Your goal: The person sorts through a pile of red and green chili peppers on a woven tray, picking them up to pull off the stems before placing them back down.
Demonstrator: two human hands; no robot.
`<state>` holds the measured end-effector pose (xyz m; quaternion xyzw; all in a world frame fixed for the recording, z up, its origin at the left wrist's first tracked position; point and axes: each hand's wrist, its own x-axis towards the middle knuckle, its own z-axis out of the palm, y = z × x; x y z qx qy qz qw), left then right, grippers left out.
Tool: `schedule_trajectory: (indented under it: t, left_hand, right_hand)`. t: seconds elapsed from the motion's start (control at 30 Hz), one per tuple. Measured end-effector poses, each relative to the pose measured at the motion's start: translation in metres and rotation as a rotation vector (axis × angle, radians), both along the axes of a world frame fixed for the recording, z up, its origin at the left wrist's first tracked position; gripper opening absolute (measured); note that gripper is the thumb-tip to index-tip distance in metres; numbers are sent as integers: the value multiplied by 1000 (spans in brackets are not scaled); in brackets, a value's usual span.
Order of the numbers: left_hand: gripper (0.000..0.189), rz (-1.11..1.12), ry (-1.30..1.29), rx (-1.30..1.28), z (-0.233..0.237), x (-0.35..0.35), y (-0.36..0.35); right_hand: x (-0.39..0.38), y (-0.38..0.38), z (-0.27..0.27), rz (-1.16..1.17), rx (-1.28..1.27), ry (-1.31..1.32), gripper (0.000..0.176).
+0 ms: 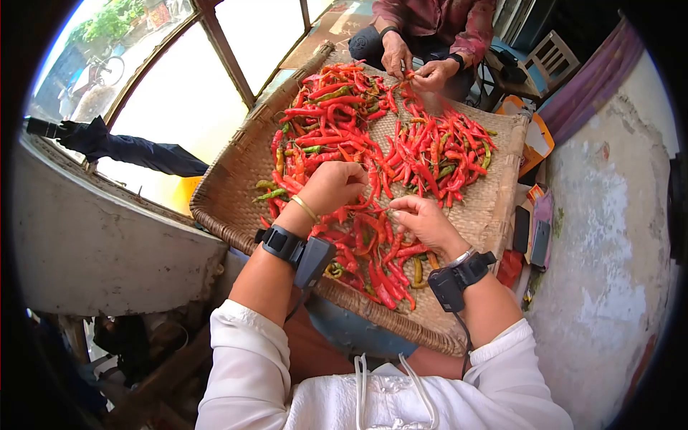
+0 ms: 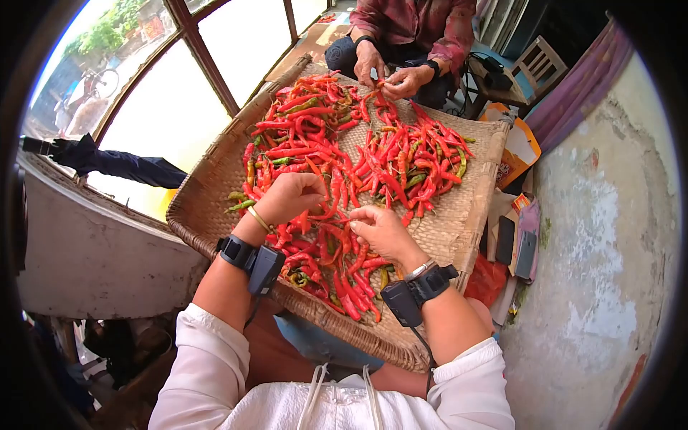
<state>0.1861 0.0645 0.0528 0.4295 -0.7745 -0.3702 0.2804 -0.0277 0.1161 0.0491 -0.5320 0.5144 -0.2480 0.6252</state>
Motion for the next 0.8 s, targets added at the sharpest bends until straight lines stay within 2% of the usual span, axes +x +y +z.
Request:
schedule_trajectory:
  t: [0.13,0.2,0.23,0.3,0.37,0.43,0.5,0.53,0.6,0.63,0.8]
  left_hand:
    - [13,12,7,159,6,-8,7]
    - [16,188,-475,-191,3,-8,9]
    - [16,188,-475,-190,-4,-7,10]
    - [19,198,-785,-449,-27,-3,10]
    - [19,151,-805,-458,-47,-1,5]
    - [20,99,-826,-466,-42,-3,2]
    - [22,21,-878,-241,-32,-5,-4]
    - [22,21,-876,-240,-26,-8,-2]
    - [21,104,-665,-229,-16,-12,1]
    - [21,104,-664,-229,-12,-13,1]
    - [21,-93,-343,-81,-14,-13,1]
  right_hand:
    - [3,3,-12,24,-127,-31,29]
    - [2,3,-19,36,-166,-34,30]
    - [1,2,-20,45,-164,11,29]
    - [0,1,-20,55,-164,56,29]
    - [-1,1,-20,54,-182,106,27]
    - [0,1,-17,82,-193,124,26]
    - [0,1,-18,112,-204,143,26]
    - [0,2,-21,108,-224,130,25]
    - [0,1,-22,103,-243,117,25]
    - [-1,1,-22,81,-223,129,26]
    - [3,1,-18,-21,-168,96,29]
